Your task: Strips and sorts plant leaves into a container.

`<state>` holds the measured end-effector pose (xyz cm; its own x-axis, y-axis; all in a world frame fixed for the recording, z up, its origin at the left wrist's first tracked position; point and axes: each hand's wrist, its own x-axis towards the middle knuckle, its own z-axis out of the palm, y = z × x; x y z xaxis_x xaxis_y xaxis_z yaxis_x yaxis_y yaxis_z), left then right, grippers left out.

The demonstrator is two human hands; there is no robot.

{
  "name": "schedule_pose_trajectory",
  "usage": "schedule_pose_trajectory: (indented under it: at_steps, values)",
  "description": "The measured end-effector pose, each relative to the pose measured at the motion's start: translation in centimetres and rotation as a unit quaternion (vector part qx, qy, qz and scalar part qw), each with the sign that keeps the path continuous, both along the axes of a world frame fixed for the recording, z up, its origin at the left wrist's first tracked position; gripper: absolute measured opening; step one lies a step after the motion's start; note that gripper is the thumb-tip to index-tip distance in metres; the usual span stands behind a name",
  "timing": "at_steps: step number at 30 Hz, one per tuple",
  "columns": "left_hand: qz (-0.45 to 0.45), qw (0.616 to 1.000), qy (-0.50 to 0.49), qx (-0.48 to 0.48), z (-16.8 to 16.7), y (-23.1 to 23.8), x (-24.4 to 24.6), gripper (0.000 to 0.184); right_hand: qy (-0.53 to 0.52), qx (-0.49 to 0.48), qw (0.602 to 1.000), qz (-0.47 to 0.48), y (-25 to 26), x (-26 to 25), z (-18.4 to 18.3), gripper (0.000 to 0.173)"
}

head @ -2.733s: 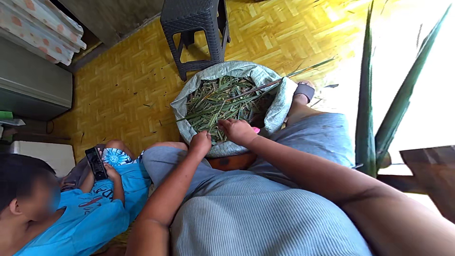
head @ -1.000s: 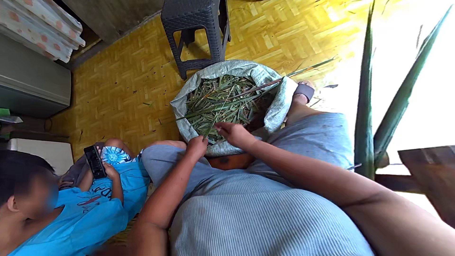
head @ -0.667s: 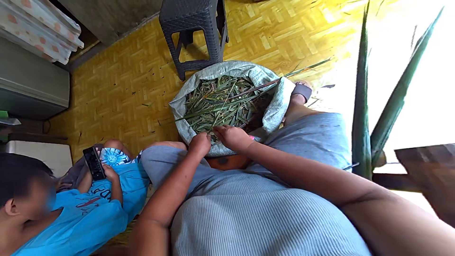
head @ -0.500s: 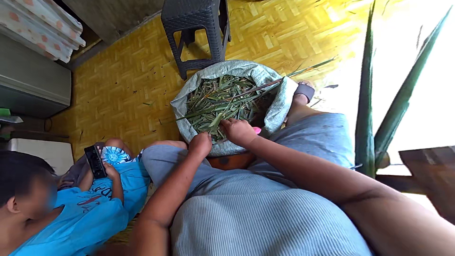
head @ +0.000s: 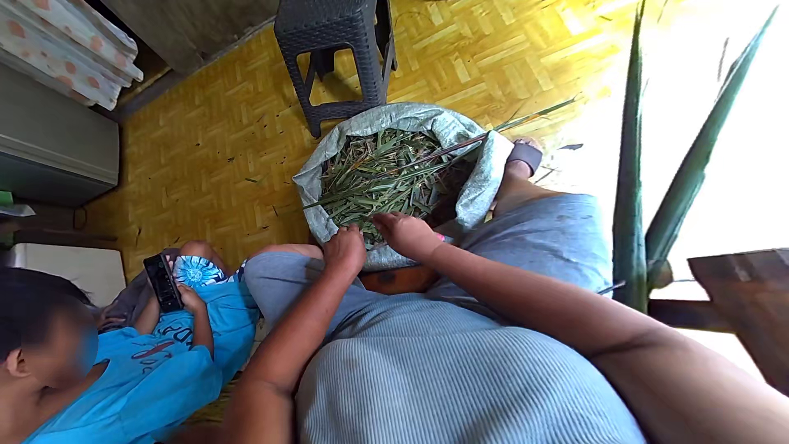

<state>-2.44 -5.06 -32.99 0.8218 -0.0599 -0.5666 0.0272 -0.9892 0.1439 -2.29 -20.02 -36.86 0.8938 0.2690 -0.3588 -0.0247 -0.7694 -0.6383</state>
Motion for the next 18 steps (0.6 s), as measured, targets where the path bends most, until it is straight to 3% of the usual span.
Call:
schedule_pose_trajectory:
  at_steps: [5,10,14,18]
  values:
    - [-0.006,1.000,-0.009,-0.009,0.6,0.3,-0.6,0.042,0.042,-0.049,0.997,-0.032,-1.8,2.3,-0.7,0.043]
    - [0.001,1.000,-0.001,-0.025,1.0,1.0,-0.7,0.043,0.072,-0.042,0.981,-0.175,-4.9,4.1,-2.4,0.045]
    - [0.045,0.995,0.042,-0.083,0.2,1.4,0.2,0.045,0.091,0.110,0.970,-0.197,-4.4,3.1,-1.7,0.044]
    - [0.078,0.982,0.068,-0.159,-0.3,1.3,0.7,0.043,0.191,0.294,0.910,-0.220,-1.1,1.3,-0.4,0.044]
